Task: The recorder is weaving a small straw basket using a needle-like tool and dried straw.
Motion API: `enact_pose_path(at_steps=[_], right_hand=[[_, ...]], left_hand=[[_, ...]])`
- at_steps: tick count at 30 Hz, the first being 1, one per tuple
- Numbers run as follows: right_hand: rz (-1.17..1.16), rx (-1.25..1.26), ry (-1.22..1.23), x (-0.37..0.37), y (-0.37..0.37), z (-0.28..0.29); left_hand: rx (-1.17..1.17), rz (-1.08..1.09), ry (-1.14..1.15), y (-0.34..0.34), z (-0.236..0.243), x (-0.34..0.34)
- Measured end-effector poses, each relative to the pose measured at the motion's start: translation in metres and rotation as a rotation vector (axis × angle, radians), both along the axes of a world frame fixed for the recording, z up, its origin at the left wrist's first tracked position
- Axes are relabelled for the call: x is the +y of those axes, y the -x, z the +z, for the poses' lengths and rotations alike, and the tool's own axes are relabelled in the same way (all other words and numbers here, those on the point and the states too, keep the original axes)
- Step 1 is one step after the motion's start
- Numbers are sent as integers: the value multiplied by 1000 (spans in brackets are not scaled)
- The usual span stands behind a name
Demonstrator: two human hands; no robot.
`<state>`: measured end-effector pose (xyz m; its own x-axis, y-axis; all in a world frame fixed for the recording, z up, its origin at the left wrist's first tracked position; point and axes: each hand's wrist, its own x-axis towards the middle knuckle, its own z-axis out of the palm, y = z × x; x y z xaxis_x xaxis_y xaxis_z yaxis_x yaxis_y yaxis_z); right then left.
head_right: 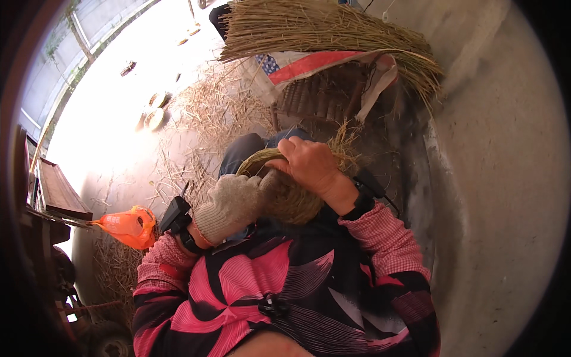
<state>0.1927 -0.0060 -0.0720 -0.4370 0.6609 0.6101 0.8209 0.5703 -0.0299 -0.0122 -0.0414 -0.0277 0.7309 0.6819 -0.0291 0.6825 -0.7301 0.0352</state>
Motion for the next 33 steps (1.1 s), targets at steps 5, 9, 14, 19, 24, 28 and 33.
enact_pose_path(at_steps=[5, 9, 14, 19, 24, 28, 33], right_hand=[[-6, -8, -83, -2, -7, -1], [97, -33, -174, -10, 2, 16], [197, -36, -188, -8, 9, 22], [263, 0, -184, -2, 13, 26], [44, 348, -16, 26, -45, 3], [-156, 716, 432, 29, -100, -5], [266, 1397, 269, -22, -177, -16]], left_hand=[[-633, -68, -341, 29, 34, 19], [-741, -5, -51, 22, 20, 69], [-705, -425, -149, 2, -17, 95], [-1627, 273, 710, -1, 0, 158], [-1844, -110, 1273, 18, 12, 135], [-375, 136, -204, 48, -20, 87], [-313, 779, -321, 244, -143, 109]])
